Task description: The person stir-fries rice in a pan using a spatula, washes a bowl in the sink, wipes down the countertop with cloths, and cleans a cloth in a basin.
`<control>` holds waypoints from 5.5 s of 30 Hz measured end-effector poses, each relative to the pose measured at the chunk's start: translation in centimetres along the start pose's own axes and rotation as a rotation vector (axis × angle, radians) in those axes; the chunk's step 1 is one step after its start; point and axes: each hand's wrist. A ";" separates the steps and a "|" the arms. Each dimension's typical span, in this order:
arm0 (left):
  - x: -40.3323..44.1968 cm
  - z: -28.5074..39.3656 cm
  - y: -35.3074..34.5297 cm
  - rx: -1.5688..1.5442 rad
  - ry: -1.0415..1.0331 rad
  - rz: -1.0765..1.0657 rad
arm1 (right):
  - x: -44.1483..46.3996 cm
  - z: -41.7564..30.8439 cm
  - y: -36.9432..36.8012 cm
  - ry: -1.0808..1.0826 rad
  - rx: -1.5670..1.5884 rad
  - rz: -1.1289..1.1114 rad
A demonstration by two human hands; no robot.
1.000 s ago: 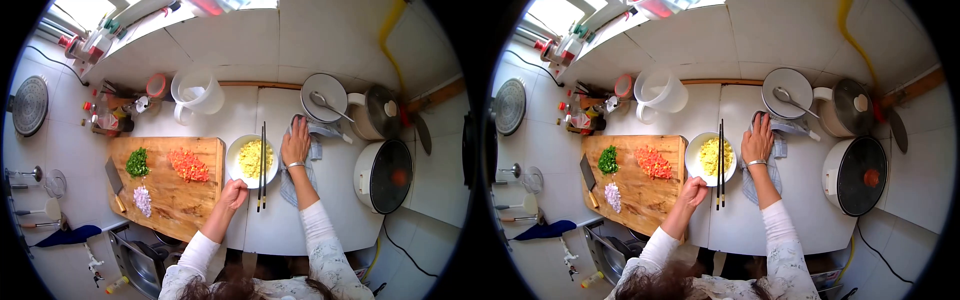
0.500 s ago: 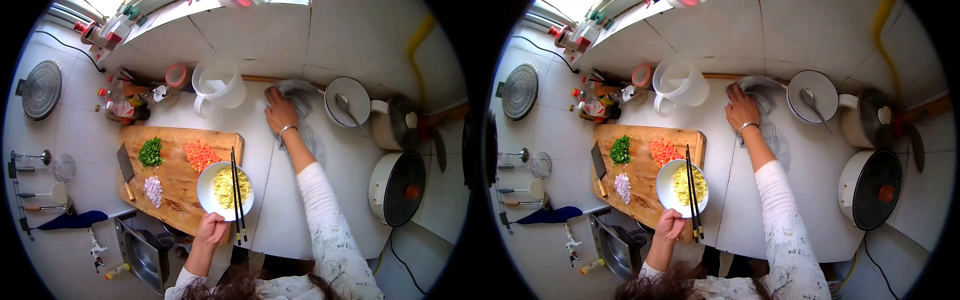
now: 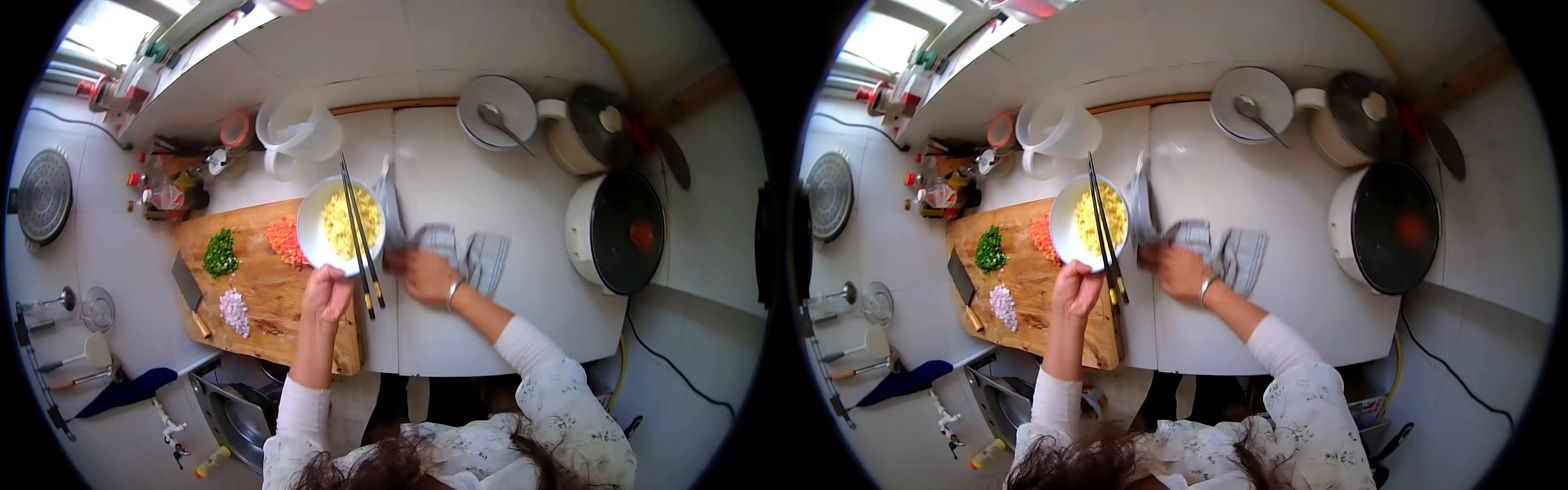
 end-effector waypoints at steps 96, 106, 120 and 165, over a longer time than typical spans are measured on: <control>-27.4 -4.6 24.2 -0.329 0.555 -0.224 | -11.5 -28.8 -3.1 -0.077 1.882 1.222; -38.8 6.9 20.8 -0.066 0.009 -0.190 | -2.2 -43.7 -5.7 -0.149 2.135 0.596; -64.6 16.6 18.4 0.646 -1.125 0.175 | 13.5 -72.1 -9.2 0.373 1.073 -0.146; -64.3 61.4 5.8 0.976 -1.817 0.684 | 50.7 -90.7 5.3 0.815 0.499 0.434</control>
Point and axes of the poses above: each hand's wrist, its own x-axis towards the middle knuckle, its own y-axis out of the back of the hand, z = x × y, and after that the axes turned 7 degrees about -z, right-handed
